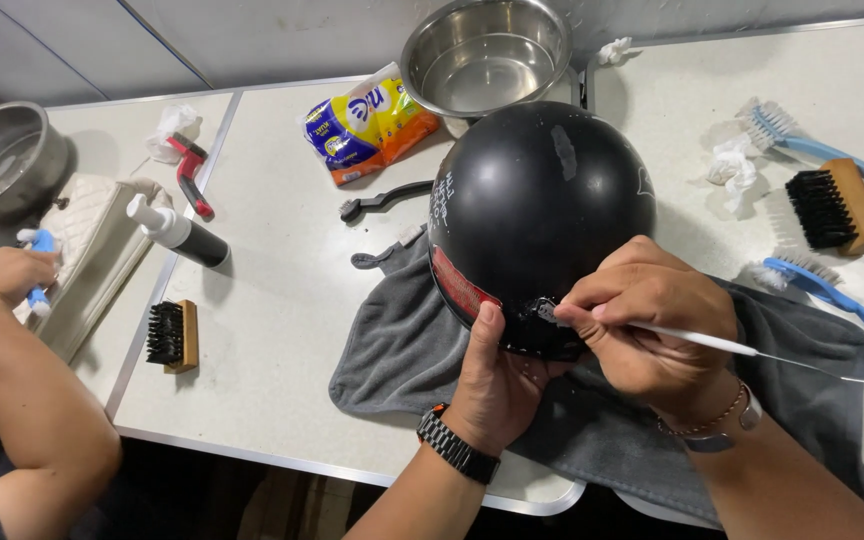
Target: Removing a sticker and its adhesive residue from a black motorcycle helmet using a precision scraper, a cleaning brush with solution, and a cloth.
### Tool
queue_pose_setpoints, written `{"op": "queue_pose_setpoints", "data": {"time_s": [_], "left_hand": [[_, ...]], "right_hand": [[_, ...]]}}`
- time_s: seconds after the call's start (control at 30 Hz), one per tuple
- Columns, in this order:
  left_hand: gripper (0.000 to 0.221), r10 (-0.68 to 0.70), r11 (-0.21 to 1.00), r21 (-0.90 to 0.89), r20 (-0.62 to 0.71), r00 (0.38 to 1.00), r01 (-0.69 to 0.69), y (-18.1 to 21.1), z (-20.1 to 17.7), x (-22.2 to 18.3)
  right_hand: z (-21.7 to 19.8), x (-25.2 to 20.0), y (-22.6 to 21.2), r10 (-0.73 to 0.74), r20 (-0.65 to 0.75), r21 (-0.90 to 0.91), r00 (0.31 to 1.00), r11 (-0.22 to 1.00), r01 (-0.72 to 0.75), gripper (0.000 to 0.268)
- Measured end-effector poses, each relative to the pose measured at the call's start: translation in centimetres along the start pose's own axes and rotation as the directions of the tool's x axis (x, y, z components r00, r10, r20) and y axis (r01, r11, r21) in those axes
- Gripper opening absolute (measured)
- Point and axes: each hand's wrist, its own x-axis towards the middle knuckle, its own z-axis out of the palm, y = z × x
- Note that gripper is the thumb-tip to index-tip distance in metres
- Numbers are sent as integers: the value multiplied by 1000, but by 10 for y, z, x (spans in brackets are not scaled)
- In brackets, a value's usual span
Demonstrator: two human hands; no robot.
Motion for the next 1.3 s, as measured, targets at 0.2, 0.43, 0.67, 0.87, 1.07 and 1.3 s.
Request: {"op": "queue_pose_setpoints", "data": {"time_s": [0.2,0.43,0.67,0.87,1.07,1.3], "left_hand": [[71,-11,999,53,-45,999,13,2,3,-1],[72,1,1000,20,-47,999,0,2,5,-1],[72,-12,999,48,-58,998,14,0,1,-1],[71,-7,999,46,-54,999,10,-1,0,1],[72,12,1000,20,-6,1000,-12,1,7,-2],[74,9,1000,-6,-75,997,-10,4,22,-7]], "right_hand": [[0,0,-1,-34,5,-26,999,999,34,35],[1,1,-2,-4,26,7,1000,1000,3,34],[0,-2,0,-13,10,-14,1000,1000,13,33],[1,2,-3,23,24,-23,999,1000,-22,34],[-1,3,-5,43,23,34,999,998,-43,32],[-9,6,-15,219,69,121,973,967,-226,25]]}}
